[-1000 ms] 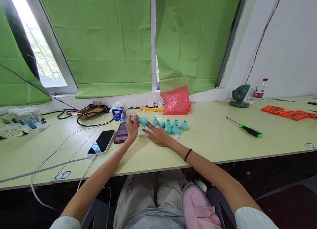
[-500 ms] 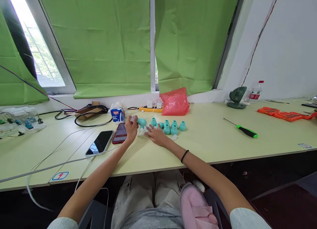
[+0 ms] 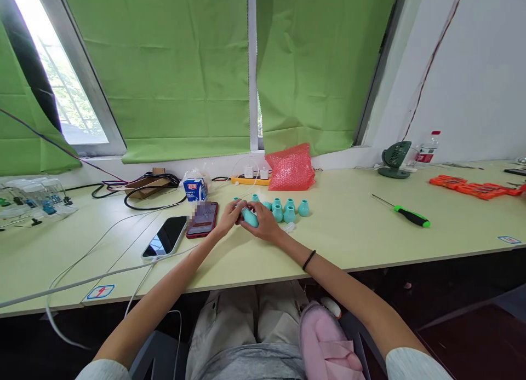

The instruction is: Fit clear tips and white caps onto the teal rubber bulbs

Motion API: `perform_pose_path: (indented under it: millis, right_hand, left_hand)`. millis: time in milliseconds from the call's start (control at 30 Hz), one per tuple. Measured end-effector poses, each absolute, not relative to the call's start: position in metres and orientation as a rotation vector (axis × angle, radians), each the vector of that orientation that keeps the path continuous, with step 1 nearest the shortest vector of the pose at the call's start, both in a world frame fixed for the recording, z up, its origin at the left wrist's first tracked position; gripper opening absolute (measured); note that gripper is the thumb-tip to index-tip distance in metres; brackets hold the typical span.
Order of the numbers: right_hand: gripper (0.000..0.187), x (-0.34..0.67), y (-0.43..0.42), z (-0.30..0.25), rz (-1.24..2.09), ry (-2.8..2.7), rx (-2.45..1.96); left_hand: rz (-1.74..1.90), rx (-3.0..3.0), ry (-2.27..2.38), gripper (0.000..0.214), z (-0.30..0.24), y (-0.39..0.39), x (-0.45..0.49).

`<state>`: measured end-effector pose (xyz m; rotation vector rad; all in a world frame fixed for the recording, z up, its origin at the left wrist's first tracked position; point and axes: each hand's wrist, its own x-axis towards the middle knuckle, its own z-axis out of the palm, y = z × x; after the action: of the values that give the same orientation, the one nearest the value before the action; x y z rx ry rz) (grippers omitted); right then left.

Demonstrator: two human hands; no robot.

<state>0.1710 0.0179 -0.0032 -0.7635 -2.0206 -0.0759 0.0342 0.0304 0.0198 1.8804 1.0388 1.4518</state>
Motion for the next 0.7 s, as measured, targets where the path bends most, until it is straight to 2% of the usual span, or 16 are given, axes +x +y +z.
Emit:
perform_pose_path:
  millis: [167, 333, 500, 700]
  right_hand:
    - [0.032, 0.168, 0.019, -0.006, -0.13, -2.043, -0.88]
    - [0.029, 0.166, 0.019, -0.008, -0.276, -2.057, -0.937]
    - [0.014, 0.167, 0.023, -0.012, -0.312, -2.118, -1.029]
    - [0.011, 0.168, 0.026, -0.013, -0.285, -2.181, -0.93]
  left_hand:
    - [1.419, 1.998, 1.11, 0.032, 0.017, 0.029, 0.033]
    - [1.423, 2.122, 1.239, 0.028, 0.014, 0.026, 0.03]
    - [1.36, 2.163, 1.286, 0.043, 0.007, 0.026, 0.035]
    - [1.26, 2.112, 1.221, 0.055, 0.006, 0.036, 0.036]
